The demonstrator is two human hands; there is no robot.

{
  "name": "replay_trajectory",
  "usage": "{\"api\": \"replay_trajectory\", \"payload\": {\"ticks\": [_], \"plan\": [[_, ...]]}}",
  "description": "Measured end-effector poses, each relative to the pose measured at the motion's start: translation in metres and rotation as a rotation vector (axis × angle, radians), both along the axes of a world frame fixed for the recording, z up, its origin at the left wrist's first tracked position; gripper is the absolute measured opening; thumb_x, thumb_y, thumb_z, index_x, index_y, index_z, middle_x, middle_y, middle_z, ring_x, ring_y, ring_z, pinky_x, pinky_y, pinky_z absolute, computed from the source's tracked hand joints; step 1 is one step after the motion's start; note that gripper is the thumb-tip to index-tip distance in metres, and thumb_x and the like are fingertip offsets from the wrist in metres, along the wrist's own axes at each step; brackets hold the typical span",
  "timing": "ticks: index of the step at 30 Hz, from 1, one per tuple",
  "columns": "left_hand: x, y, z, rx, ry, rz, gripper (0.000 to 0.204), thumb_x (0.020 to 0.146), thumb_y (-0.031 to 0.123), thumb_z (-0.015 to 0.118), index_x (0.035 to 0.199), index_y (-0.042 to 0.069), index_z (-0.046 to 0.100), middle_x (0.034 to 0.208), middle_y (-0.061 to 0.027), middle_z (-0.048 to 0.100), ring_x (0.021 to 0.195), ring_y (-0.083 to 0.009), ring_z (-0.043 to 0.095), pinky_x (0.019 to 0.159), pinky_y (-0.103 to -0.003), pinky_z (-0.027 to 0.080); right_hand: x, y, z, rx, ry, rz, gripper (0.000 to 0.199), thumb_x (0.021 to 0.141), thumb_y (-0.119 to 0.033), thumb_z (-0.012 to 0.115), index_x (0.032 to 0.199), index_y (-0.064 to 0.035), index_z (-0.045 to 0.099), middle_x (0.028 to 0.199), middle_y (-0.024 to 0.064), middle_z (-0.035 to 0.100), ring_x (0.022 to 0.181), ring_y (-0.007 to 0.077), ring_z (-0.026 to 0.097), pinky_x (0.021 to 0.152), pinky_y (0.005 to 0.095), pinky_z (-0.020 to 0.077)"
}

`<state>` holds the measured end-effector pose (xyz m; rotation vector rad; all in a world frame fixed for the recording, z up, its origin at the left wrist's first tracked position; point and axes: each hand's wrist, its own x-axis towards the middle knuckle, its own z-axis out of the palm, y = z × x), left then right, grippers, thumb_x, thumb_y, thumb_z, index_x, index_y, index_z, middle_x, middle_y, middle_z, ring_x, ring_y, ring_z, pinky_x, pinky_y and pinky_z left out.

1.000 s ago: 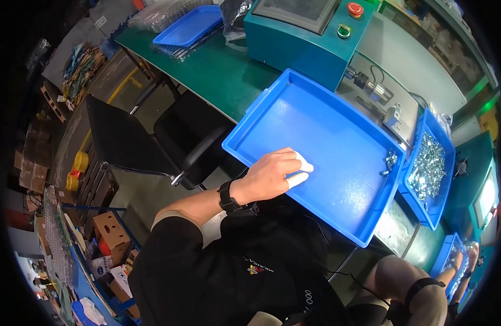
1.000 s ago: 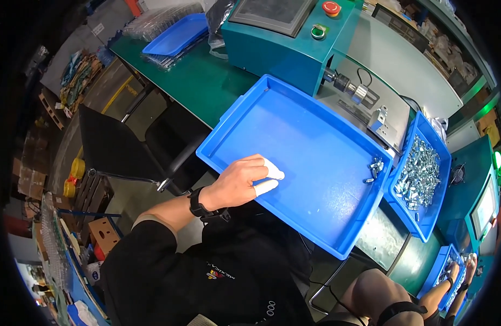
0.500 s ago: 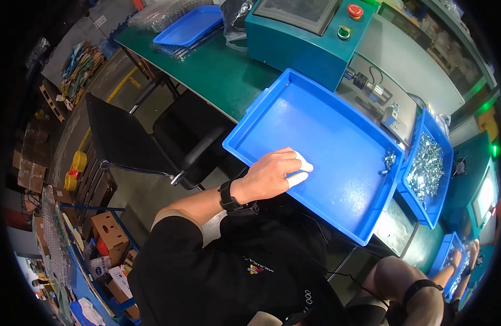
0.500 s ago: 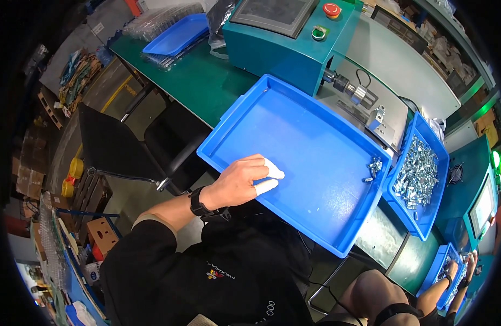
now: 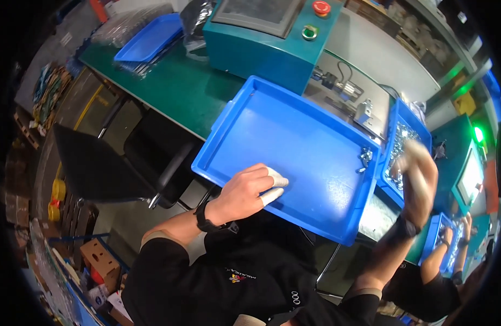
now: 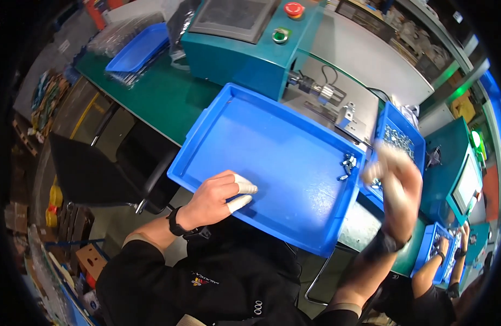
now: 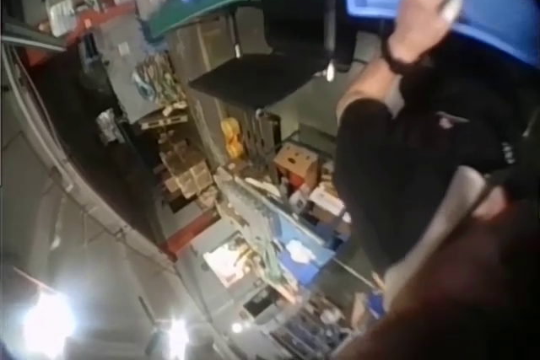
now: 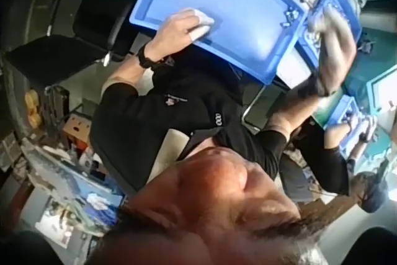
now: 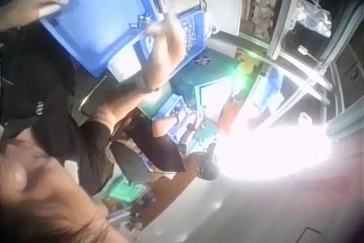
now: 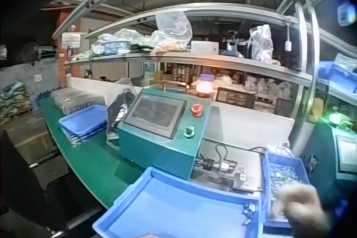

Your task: The person picks up a metal component from a blue tray, inserts it into the machine, and removes it after the light changes. The processed component is then placed into a separate blue tray before the cycle repeats.

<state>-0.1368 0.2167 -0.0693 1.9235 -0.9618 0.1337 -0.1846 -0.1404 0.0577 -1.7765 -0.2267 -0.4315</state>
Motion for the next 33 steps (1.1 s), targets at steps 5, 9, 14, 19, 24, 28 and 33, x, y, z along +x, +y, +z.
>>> {"api": "replay_trajectory", "payload": {"ticks": [5, 9, 14, 19, 24, 28, 33], "plan": [[0.003, -0.005, 0.0, 0.008, 0.006, -0.011, 0.02, 0.086, 0.006, 0.083, 0.106, 0.005, 0.079, 0.103, -0.0083, 0.077, 0.094, -0.0287, 0.071, 0.081, -0.038, 0.058, 0.109, -0.046, -0.05, -0.539, 0.138, -0.486, 0.047, 0.098, -0.022, 0.074, 0.136, 0.004, 0.065, 0.083, 0.0062, 0.068, 0.069, 0.015, 0.06, 0.064, 0.0327, 0.0506], [-0.001, 0.0, -0.003, -0.01, 0.006, 0.003, 0.021, 0.085, 0.006, 0.083, 0.106, 0.005, 0.079, 0.104, -0.0077, 0.077, 0.096, -0.0284, 0.072, 0.082, -0.038, 0.058, 0.151, -0.015, -0.047, -0.888, 0.243, -0.656, 0.058, 0.093, -0.038, 0.076, 0.137, -0.0017, 0.066, 0.096, 0.0159, 0.075, 0.086, 0.0281, 0.072, 0.079, 0.0404, 0.0572], [-0.002, 0.005, -0.006, -0.041, 0.041, 0.0, 0.021, 0.085, 0.006, 0.084, 0.105, 0.006, 0.079, 0.104, -0.0072, 0.077, 0.097, -0.0284, 0.072, 0.082, -0.037, 0.059, 0.173, -0.008, -0.057, -1.102, 0.361, -0.716, 0.06, 0.091, -0.044, 0.074, 0.136, -0.0047, 0.066, 0.111, 0.0221, 0.077, 0.108, 0.0397, 0.072, 0.095, 0.0482, 0.0563], [0.0, 0.004, -0.006, -0.046, 0.056, -0.032, 0.022, 0.083, 0.005, 0.084, 0.104, 0.005, 0.079, 0.104, -0.0076, 0.077, 0.097, -0.0287, 0.072, 0.082, -0.037, 0.059, 0.175, -0.015, -0.057, -1.087, 0.311, -0.782, 0.06, 0.089, -0.045, 0.073, 0.136, -0.0081, 0.067, 0.101, 0.0205, 0.077, 0.106, 0.0405, 0.073, 0.092, 0.0475, 0.0556], [0.001, 0.004, -0.003, 0.007, 0.024, -0.032, 0.022, 0.081, 0.003, 0.084, 0.103, 0.004, 0.079, 0.103, -0.0086, 0.077, 0.096, -0.0294, 0.072, 0.081, -0.037, 0.059, 0.153, -0.026, -0.036, -0.928, 0.356, -0.784, 0.058, 0.089, -0.04, 0.075, 0.134, -0.0058, 0.067, 0.11, 0.0206, 0.077, 0.108, 0.0397, 0.073, 0.095, 0.0482, 0.0557], [0.004, -0.001, 0.005, 0.043, -0.021, -0.041, 0.022, 0.082, 0.003, 0.084, 0.103, 0.003, 0.079, 0.102, -0.0093, 0.077, 0.095, -0.0301, 0.072, 0.08, -0.038, 0.058, 0.123, -0.09, -0.044, -0.938, 0.396, -0.875, 0.057, 0.089, -0.039, 0.076, 0.134, -0.0057, 0.067, 0.107, 0.0208, 0.077, 0.108, 0.0389, 0.073, 0.095, 0.0477, 0.0556], [0.009, -0.008, 0.014, 0.133, 0.001, -0.131, 0.021, 0.083, 0.003, 0.083, 0.103, 0.003, 0.079, 0.101, -0.0103, 0.077, 0.093, -0.031, 0.071, 0.08, -0.039, 0.057, 0.068, -0.153, -0.085, -0.874, 0.267, -1.04, 0.057, 0.092, -0.038, 0.077, 0.139, -0.0067, 0.066, 0.108, 0.0201, 0.076, 0.103, 0.0364, 0.073, 0.092, 0.0448, 0.0561]]}}
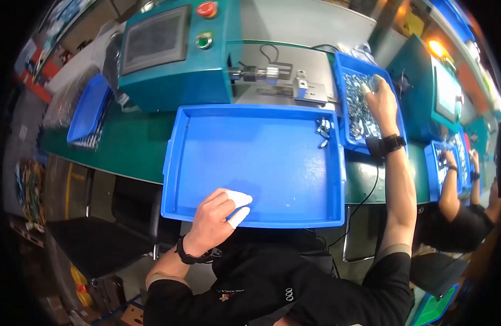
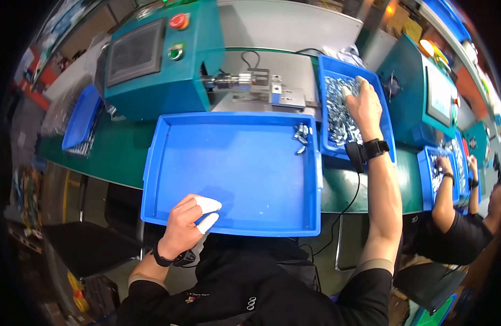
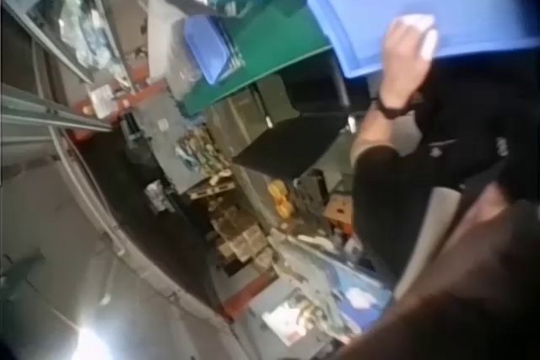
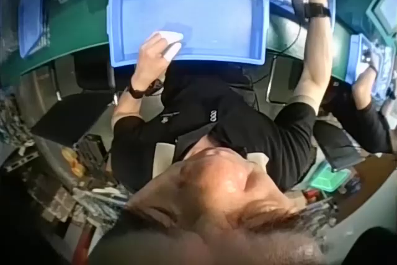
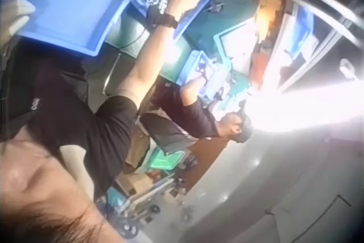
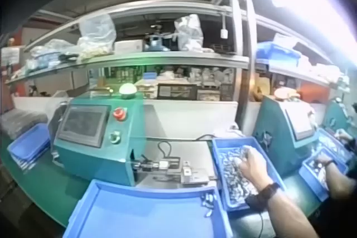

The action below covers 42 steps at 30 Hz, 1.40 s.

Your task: The person picks up a metal component from a blue tray, inserts it into the machine, and removes it after the light changes. The processed component is then placed into a separate blue tray before the cycle repeats.

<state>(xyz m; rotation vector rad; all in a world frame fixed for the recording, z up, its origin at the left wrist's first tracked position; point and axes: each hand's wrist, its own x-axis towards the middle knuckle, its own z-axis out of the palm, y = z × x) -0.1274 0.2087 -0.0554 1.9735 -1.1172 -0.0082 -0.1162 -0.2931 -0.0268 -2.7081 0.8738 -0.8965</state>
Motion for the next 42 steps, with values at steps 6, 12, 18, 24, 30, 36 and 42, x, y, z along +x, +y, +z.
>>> {"api": "replay_trajectory", "payload": {"ticks": [6, 12, 18, 24, 30, 36, 42], "plan": [[0.027, -0.023, 0.033, 0.232, -0.088, -0.189, 0.023, 0.084, 0.005, 0.082, 0.107, 0.004, 0.078, 0.099, -0.0109, 0.075, 0.092, -0.0319, 0.069, 0.08, -0.04, 0.057, -0.028, 0.026, -0.035, 0.261, -0.334, 0.19, 0.051, 0.095, -0.027, 0.079, 0.139, -0.0053, 0.066, 0.114, 0.0157, 0.078, 0.105, 0.0263, 0.075, 0.089, 0.039, 0.0577], [0.059, -0.14, 0.044, 0.234, -0.309, -0.445, 0.036, 0.083, 0.004, 0.079, 0.119, 0.004, 0.074, 0.106, -0.0103, 0.073, 0.095, -0.0327, 0.067, 0.081, -0.041, 0.056, -0.055, 0.053, -0.027, 0.366, -0.482, 0.22, 0.042, 0.095, -0.014, 0.078, 0.135, -0.0044, 0.069, 0.117, 0.0148, 0.077, 0.104, 0.0213, 0.075, 0.083, 0.0325, 0.0586], [0.09, -0.226, 0.011, 0.323, -0.7, -0.62, 0.034, 0.082, 0.004, 0.071, 0.117, 0.006, 0.072, 0.112, -0.0089, 0.069, 0.096, -0.0275, 0.066, 0.081, -0.039, 0.055, -0.054, 0.045, -0.03, 0.286, -0.547, 0.277, 0.039, 0.094, -0.009, 0.077, 0.132, -0.0039, 0.071, 0.114, 0.0147, 0.077, 0.101, 0.0214, 0.075, 0.078, 0.0317, 0.0599], [0.098, -0.236, 0.01, 0.438, -0.784, -0.677, 0.024, 0.085, 0.007, 0.068, 0.109, 0.006, 0.069, 0.102, -0.007, 0.064, 0.09, -0.0239, 0.064, 0.078, -0.038, 0.055, -0.057, 0.052, -0.03, 0.251, -0.483, 0.31, 0.037, 0.093, -0.009, 0.078, 0.129, -0.0032, 0.071, 0.111, 0.0152, 0.076, 0.099, 0.0234, 0.075, 0.078, 0.0324, 0.0607], [0.097, -0.226, 0.002, 0.36, -0.647, -0.702, 0.024, 0.083, 0.005, 0.071, 0.106, 0.005, 0.07, 0.097, -0.0084, 0.064, 0.087, -0.0261, 0.064, 0.075, -0.04, 0.055, -0.06, 0.06, -0.025, 0.361, -0.397, 0.36, 0.035, 0.093, -0.01, 0.078, 0.127, -0.0026, 0.072, 0.112, 0.0151, 0.076, 0.098, 0.0246, 0.075, 0.08, 0.0346, 0.061], [0.087, -0.21, 0.005, 0.356, -0.439, -0.643, 0.03, 0.08, 0.001, 0.075, 0.11, 0.006, 0.073, 0.098, -0.0103, 0.068, 0.087, -0.0295, 0.066, 0.077, -0.042, 0.056, -0.059, 0.06, -0.029, 0.413, -0.422, 0.383, 0.034, 0.094, -0.012, 0.077, 0.126, -0.0032, 0.072, 0.113, 0.0148, 0.076, 0.099, 0.0251, 0.075, 0.08, 0.0347, 0.0604], [0.128, -0.22, 0.043, 0.121, -0.587, -0.399, 0.023, 0.086, 0.002, 0.074, 0.107, 0.009, 0.076, 0.099, -0.0115, 0.07, 0.092, -0.0331, 0.068, 0.078, -0.042, 0.057, -0.06, 0.061, -0.029, 0.386, -0.426, 0.398, 0.035, 0.095, -0.014, 0.076, 0.127, -0.0036, 0.072, 0.114, 0.0142, 0.076, 0.1, 0.0251, 0.075, 0.08, 0.034, 0.0595]]}}
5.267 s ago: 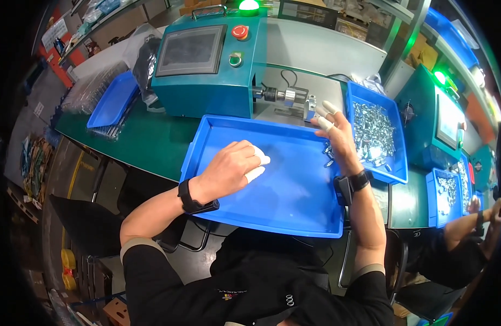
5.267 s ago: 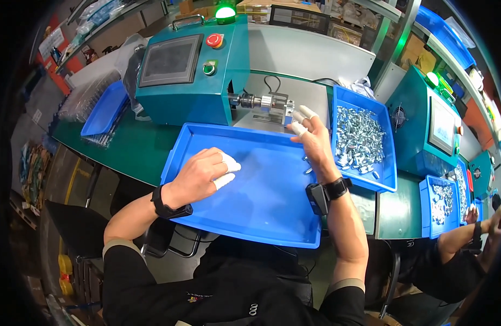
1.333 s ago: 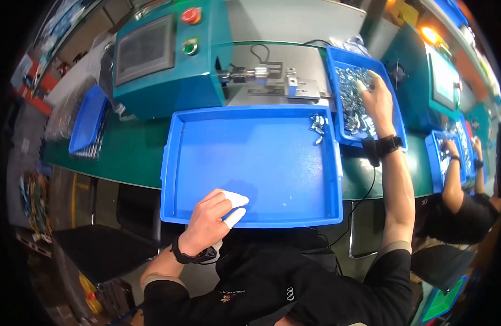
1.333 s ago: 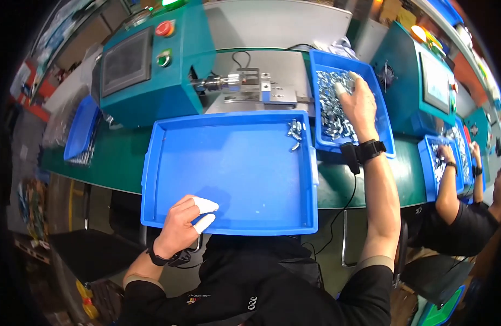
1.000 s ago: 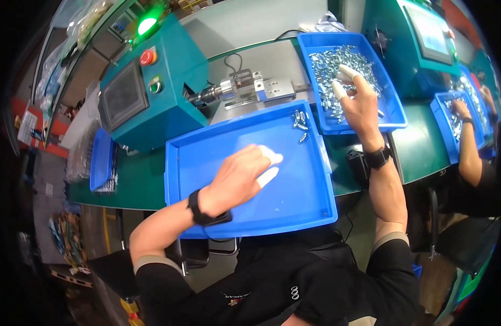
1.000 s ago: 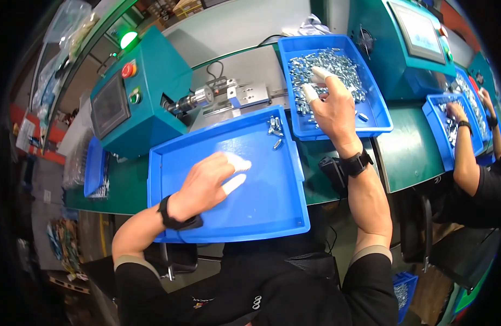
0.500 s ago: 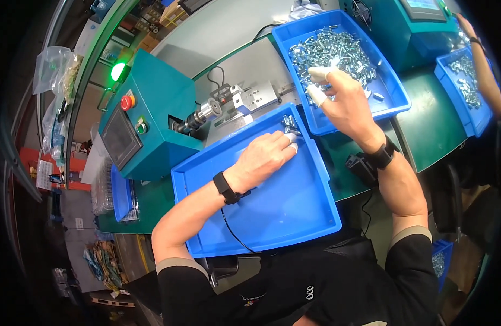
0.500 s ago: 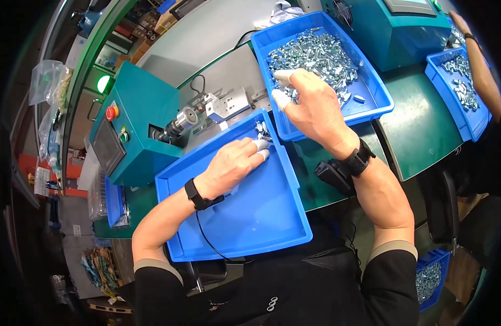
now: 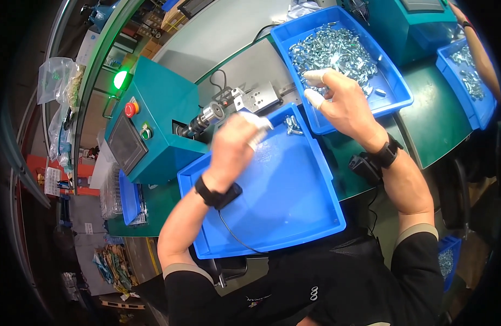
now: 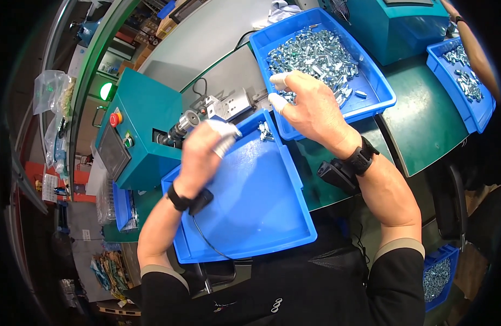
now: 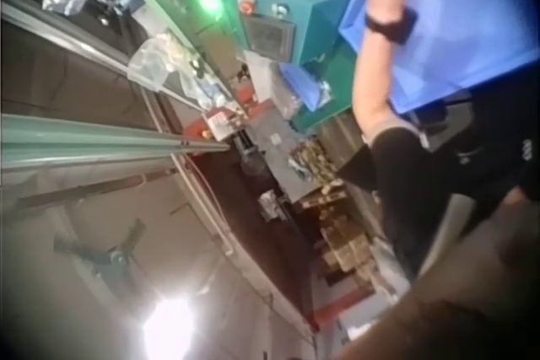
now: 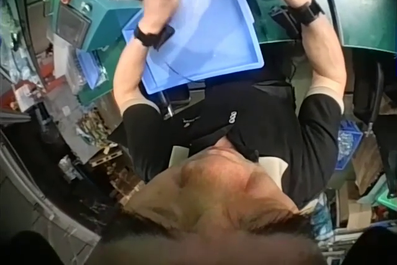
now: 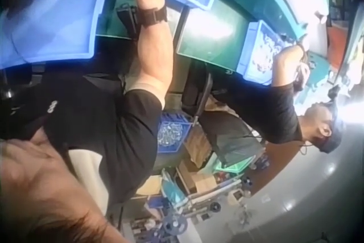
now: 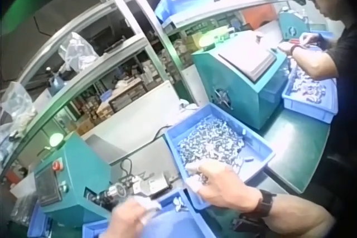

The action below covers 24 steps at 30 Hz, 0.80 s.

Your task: The person picks up a metal component from a blue tray, inserts it into the machine, and removes it after the light changes. The processed component is then placed into a separate blue tray before the cycle repeats.

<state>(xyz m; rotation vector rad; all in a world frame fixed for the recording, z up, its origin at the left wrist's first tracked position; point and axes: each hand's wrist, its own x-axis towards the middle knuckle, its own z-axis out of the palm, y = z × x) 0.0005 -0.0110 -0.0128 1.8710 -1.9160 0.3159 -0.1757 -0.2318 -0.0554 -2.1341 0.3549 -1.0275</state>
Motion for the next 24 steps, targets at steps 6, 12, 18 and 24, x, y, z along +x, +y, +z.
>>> {"api": "replay_trajectory", "payload": {"ticks": [6, 12, 18, 24], "plan": [[0.054, -0.024, 0.027, 0.015, -0.064, 0.26, 0.021, 0.087, 0.001, 0.07, 0.104, 0.009, 0.078, 0.092, -0.0112, 0.066, 0.091, -0.0324, 0.066, 0.078, -0.043, 0.054, 0.0, -0.002, 0.0, 0.018, 0.031, -0.009, 0.035, 0.095, -0.016, 0.076, 0.128, -0.0034, 0.072, 0.114, 0.0143, 0.076, 0.1, 0.0251, 0.075, 0.079, 0.0342, 0.0592], [0.065, -0.028, 0.026, 0.059, -0.047, 0.257, 0.02, 0.086, 0.001, 0.07, 0.102, 0.01, 0.078, 0.091, -0.0097, 0.065, 0.09, -0.0319, 0.065, 0.078, -0.043, 0.053, 0.001, -0.005, -0.002, 0.013, 0.04, -0.014, 0.034, 0.096, -0.018, 0.075, 0.127, -0.0034, 0.073, 0.115, 0.0153, 0.076, 0.097, 0.0253, 0.074, 0.078, 0.0343, 0.0589], [0.068, -0.027, 0.026, 0.072, -0.103, 0.245, 0.02, 0.085, 0.001, 0.07, 0.101, 0.008, 0.078, 0.091, -0.0096, 0.065, 0.09, -0.0318, 0.065, 0.078, -0.043, 0.053, 0.001, -0.005, -0.002, 0.018, 0.045, -0.002, 0.035, 0.096, -0.019, 0.075, 0.127, -0.0032, 0.073, 0.114, 0.0158, 0.076, 0.095, 0.0253, 0.074, 0.076, 0.034, 0.0589], [0.071, -0.026, 0.024, 0.106, -0.148, 0.25, 0.018, 0.084, 0.001, 0.071, 0.1, 0.007, 0.077, 0.092, -0.01, 0.065, 0.091, -0.0321, 0.064, 0.078, -0.043, 0.053, 0.002, -0.005, -0.006, 0.005, 0.055, 0.003, 0.036, 0.096, -0.019, 0.076, 0.128, -0.0029, 0.073, 0.114, 0.0163, 0.076, 0.092, 0.025, 0.075, 0.076, 0.0334, 0.0591]]}}
